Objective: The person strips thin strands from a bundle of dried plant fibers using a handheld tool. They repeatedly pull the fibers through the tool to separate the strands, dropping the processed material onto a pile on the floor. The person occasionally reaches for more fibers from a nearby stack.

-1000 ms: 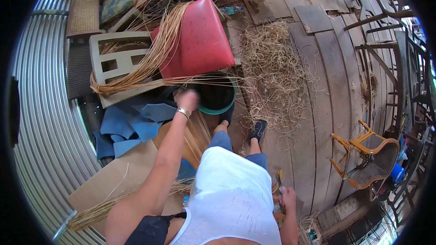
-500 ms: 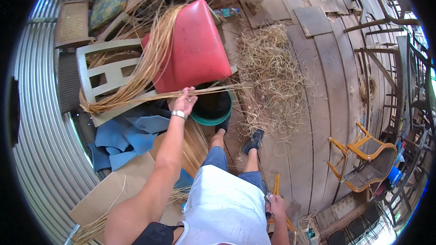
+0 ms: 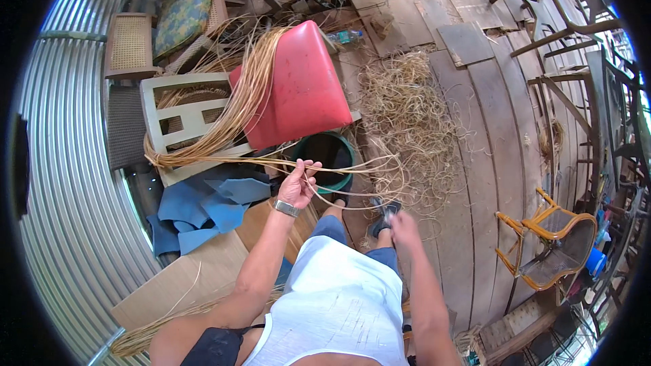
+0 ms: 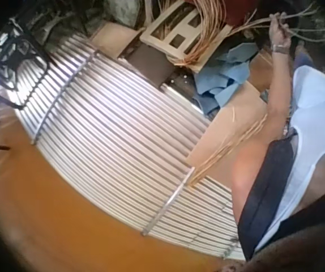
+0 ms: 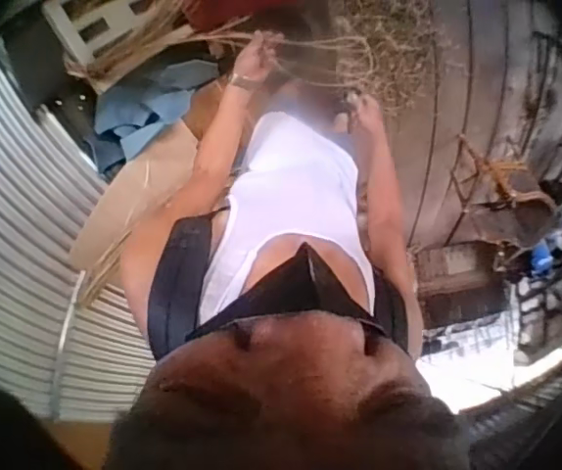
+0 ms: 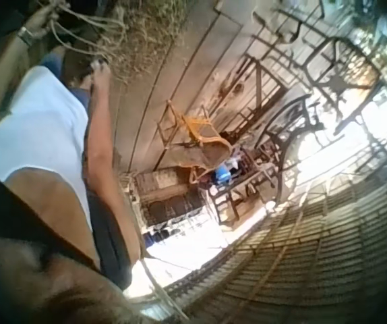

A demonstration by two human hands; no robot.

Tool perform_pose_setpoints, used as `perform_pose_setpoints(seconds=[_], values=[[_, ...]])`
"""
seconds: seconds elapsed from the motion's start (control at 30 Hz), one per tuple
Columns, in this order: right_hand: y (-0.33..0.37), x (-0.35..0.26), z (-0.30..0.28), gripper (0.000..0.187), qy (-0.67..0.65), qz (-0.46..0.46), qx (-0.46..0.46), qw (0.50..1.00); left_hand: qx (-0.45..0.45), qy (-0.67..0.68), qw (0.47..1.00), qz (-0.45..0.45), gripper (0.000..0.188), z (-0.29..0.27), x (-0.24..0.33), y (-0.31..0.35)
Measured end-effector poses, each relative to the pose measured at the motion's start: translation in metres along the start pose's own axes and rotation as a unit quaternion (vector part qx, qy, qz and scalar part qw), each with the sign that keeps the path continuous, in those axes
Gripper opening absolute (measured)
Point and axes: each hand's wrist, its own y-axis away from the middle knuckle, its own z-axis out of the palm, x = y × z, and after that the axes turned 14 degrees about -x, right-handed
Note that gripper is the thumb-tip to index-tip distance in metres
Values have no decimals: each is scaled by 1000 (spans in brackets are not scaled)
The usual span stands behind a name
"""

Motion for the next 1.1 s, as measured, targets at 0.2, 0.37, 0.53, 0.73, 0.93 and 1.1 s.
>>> perform_pose_setpoints(seconds=[0.2, 0.37, 0.53, 0.73, 0.93, 1.1], values=[[-34, -156, -38, 23, -248, -223, 81, 939, 42, -140, 989, -23, 24, -4, 4, 8], [-12, -165, -69, 23, 22, -161, 93, 982, 71, -124, 990, 19, 25, 20, 1, 4], [-16, 21, -71, 29, 329, -29, 136, 934, 68, -151, 985, 43, 21, 26, -6, -4], [89, 112, -40, 31, 119, 187, 87, 971, 59, -131, 987, 67, 12, 29, -5, -3], [111, 56, -33, 27, -26, 94, 129, 987, 87, -192, 975, 68, 18, 25, -5, 0], [71, -51, -33, 23, -86, -97, 114, 985, 79, -154, 982, 79, 20, 23, -17, 13]])
